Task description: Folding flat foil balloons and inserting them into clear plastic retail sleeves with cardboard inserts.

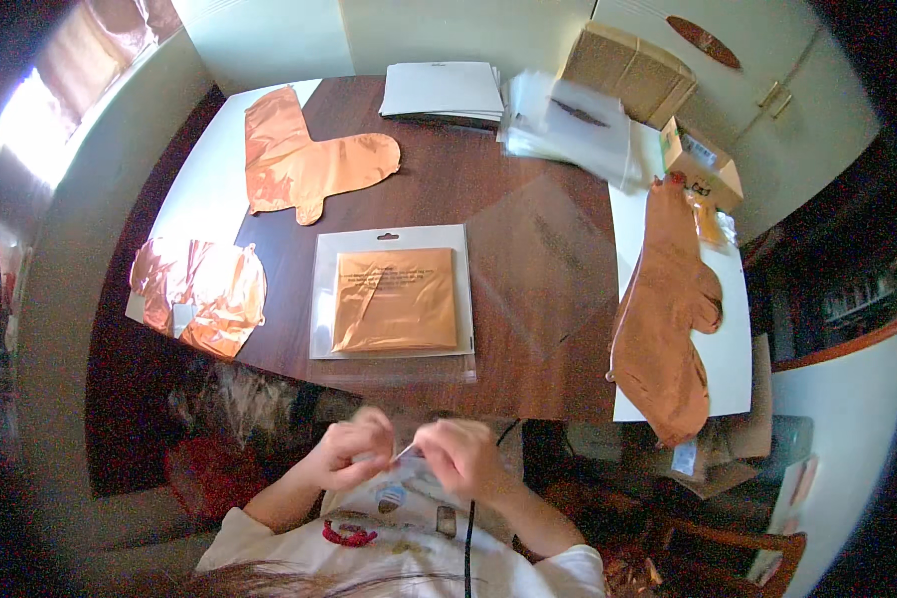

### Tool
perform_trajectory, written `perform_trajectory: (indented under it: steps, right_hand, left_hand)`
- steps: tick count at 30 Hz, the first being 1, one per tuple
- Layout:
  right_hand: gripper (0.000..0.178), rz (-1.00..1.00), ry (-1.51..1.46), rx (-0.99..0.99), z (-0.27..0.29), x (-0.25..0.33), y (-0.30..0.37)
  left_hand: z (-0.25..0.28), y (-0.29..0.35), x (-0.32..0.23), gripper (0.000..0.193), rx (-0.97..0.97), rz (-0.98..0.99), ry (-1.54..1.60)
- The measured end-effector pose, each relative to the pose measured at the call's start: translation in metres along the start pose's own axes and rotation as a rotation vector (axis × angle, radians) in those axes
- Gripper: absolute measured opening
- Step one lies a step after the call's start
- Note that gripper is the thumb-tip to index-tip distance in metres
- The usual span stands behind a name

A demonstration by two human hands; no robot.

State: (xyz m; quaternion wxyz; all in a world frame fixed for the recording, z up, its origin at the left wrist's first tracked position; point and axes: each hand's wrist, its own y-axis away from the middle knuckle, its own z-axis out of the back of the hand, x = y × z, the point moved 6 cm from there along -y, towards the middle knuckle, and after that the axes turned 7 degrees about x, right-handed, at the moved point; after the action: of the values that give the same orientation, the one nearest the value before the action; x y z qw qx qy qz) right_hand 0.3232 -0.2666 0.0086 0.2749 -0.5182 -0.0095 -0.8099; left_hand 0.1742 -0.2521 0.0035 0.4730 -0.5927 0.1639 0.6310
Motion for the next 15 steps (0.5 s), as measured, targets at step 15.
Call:
perform_trajectory:
  steps: [15]
  right_hand:
    - [0.009, 0.018, 0.022, -0.014, 0.002, 0.004, -0.004]
  left_hand:
    - [0.004, -0.007, -0.005, 0.014, -0.042, 0.185, -0.325]
